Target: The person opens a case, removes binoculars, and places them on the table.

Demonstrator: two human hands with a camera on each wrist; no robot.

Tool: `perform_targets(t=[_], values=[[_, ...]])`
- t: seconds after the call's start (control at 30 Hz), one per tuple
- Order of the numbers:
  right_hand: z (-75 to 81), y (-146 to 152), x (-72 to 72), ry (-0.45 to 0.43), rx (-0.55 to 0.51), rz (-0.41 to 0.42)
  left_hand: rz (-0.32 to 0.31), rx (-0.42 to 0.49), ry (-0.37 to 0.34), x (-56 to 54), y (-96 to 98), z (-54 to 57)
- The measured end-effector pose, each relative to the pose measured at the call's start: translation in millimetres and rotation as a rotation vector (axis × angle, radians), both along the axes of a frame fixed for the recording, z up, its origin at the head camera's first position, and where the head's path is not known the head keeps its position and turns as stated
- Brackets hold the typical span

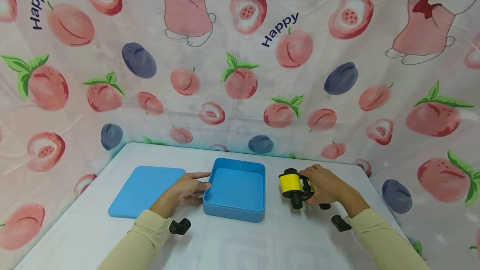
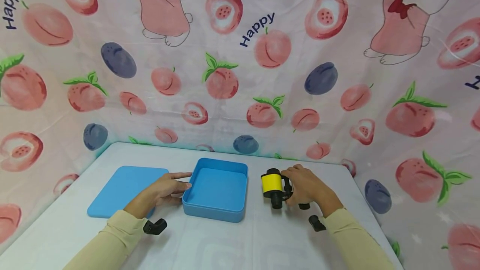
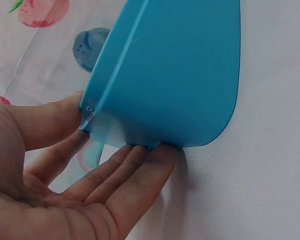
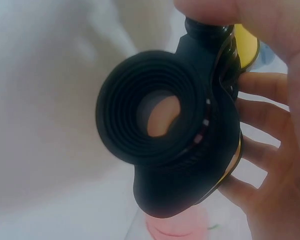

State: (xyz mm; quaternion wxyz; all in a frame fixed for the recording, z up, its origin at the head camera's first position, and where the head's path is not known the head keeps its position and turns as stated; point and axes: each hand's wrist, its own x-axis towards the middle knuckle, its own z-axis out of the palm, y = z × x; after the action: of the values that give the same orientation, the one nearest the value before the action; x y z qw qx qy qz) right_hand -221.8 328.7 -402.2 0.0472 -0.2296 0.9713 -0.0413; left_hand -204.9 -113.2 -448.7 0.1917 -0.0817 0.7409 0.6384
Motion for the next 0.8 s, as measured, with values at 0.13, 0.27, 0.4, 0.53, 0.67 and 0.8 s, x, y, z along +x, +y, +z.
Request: perform_targets(t=[0.13,0.27,0.4,0.53,0.67,0.8], values=[[-1.1,-0.7,0.9,-0.015,-0.004,-0.015,-0.002,0.000,-0.001,0.1,0.1,0.2],[-3.0,-1.1,2.3,-0.023,-0.007,-0.018,-0.001,-0.001,-0.002,0.3,0.3,0.8],[-4.3,-0.9,3.2,-0.024,-0.012,-0.022,0.000,-0.005,-0.001,0.4,0.6,1.1],[-5.7,-0.2,2.9,-0.021,-0.009,-0.023,-0.001,0.000,-0.002,0.2,0.6,1.0],[-7.4,0.4,2.4,-0.019,-0.009,-0.022,0.000,0.000,-0.003,-0.2,0.7,0.6],[-8.2,0.8,3.0,-0.024,-0.011,-0.028,0.000,-0.003,-0.006,-0.3,0.8,1.1]])
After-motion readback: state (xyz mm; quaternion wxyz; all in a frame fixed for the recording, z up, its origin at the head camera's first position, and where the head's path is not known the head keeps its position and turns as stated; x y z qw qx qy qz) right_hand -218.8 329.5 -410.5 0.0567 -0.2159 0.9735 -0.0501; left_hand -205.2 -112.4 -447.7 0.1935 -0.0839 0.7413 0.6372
